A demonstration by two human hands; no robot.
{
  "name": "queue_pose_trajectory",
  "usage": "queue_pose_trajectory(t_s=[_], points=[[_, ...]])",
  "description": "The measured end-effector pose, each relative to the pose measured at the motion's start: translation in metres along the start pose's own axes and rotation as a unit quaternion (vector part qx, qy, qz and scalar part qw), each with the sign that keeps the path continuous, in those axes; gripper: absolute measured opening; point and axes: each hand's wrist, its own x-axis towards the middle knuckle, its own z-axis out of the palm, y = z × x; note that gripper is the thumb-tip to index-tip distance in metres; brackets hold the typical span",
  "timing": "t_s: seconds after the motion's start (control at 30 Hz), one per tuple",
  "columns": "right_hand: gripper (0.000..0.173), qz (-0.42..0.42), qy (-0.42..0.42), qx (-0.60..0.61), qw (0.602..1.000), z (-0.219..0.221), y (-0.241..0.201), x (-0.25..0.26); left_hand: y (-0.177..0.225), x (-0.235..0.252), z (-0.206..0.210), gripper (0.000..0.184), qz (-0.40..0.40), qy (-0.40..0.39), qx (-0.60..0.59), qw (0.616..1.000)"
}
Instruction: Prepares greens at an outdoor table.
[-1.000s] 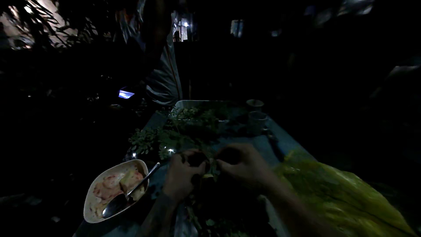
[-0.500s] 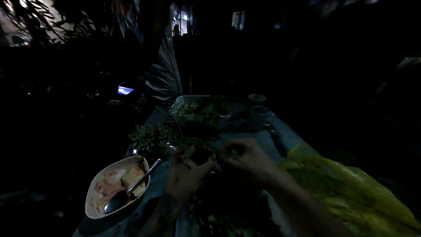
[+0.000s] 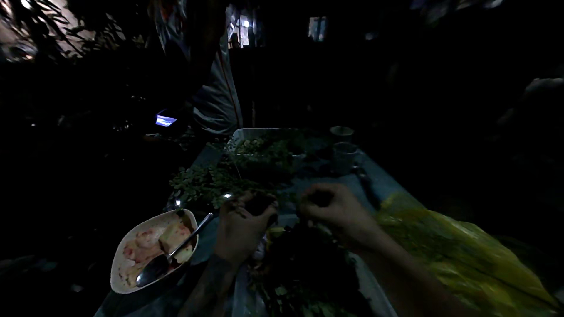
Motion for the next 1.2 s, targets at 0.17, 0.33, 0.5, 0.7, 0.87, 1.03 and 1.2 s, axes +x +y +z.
queue_pose_trajectory(t_s=[0.17,0.33,0.5,0.7,0.87,1.03,1.2], points=[[0.005,0.018,0.026,-0.001,1.000,0.002,-0.004,-0.006,0.000,0.004,-0.003,0.014,-0.018,0.011,0.048,0.999],[0.008,-0.023,0.023,-0.073,0.997,-0.018,-0.015,-0.015,-0.009,0.015,-0.017,0.014,-0.005,0.044,0.023,0.999],[0.010,-0.019,-0.192,-0.219,0.956,-0.024,-0.033,-0.030,-0.070,0.033,-0.027,0.017,0.041,-0.093,-0.098,0.990],[0.021,-0.036,-0.315,-0.276,0.907,-0.024,-0.033,-0.035,-0.027,-0.001,-0.015,0.012,-0.008,-0.047,-0.088,0.995],[0.015,-0.057,-0.217,-0.262,0.939,-0.024,-0.034,-0.032,-0.031,0.007,-0.010,0.012,-0.023,-0.056,-0.112,0.992],[0.011,-0.150,-0.018,-0.219,0.964,-0.008,-0.020,-0.025,-0.059,0.006,-0.021,0.025,0.013,-0.130,-0.129,0.983],[0.015,-0.197,-0.016,-0.205,0.959,-0.001,-0.005,-0.015,-0.013,0.003,-0.012,0.013,-0.036,-0.187,-0.135,0.972]])
